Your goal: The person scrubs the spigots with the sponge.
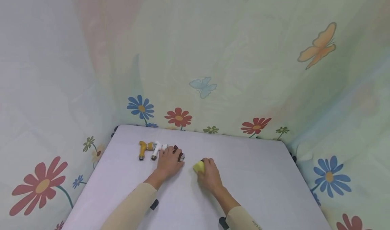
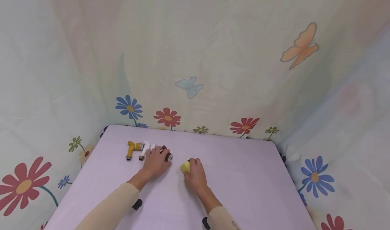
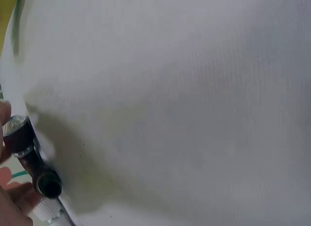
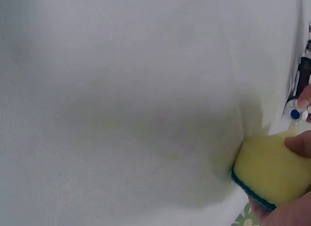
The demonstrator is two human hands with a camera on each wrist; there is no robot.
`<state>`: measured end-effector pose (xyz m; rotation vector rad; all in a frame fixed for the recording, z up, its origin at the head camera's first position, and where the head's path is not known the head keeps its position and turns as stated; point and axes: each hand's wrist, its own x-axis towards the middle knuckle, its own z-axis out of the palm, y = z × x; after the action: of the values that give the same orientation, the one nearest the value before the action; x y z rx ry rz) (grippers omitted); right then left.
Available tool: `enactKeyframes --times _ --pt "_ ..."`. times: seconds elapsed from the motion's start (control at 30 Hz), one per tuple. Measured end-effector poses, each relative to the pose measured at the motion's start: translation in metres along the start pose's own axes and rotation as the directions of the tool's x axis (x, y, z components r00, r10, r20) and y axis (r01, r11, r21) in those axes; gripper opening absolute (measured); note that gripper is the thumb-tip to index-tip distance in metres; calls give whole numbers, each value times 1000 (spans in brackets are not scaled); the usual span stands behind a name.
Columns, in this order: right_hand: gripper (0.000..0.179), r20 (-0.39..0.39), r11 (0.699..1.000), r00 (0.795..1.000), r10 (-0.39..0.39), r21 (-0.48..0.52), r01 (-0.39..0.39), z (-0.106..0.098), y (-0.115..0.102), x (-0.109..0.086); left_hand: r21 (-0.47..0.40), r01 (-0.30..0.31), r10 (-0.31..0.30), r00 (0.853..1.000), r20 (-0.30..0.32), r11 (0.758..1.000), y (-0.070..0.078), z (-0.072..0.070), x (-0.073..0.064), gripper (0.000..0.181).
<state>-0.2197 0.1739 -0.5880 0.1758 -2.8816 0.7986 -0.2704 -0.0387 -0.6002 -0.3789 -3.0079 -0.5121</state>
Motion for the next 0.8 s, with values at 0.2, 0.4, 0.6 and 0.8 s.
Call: enactKeyframes --times 0.2,0.4,0.6,0.8 --pt "56 10 995 995 -96 -5 96 -2 -1 -5 62 78 -76 996 -42 995 7 2 1 63" --pt "64 15 990 991 -135 -40 135 -6 -4 -8 31 147 -146 988 -49 989 10 4 4 66" --pt "65 35 989 989 -142 -46 143 -9 -1 -9 49 212 -209 976 -58 976 13 -1 7 66" --pt "52 4 992 992 -127 -21 127 -11 5 -10 36 198 -198 980 -3 980 18 -2 13 57"
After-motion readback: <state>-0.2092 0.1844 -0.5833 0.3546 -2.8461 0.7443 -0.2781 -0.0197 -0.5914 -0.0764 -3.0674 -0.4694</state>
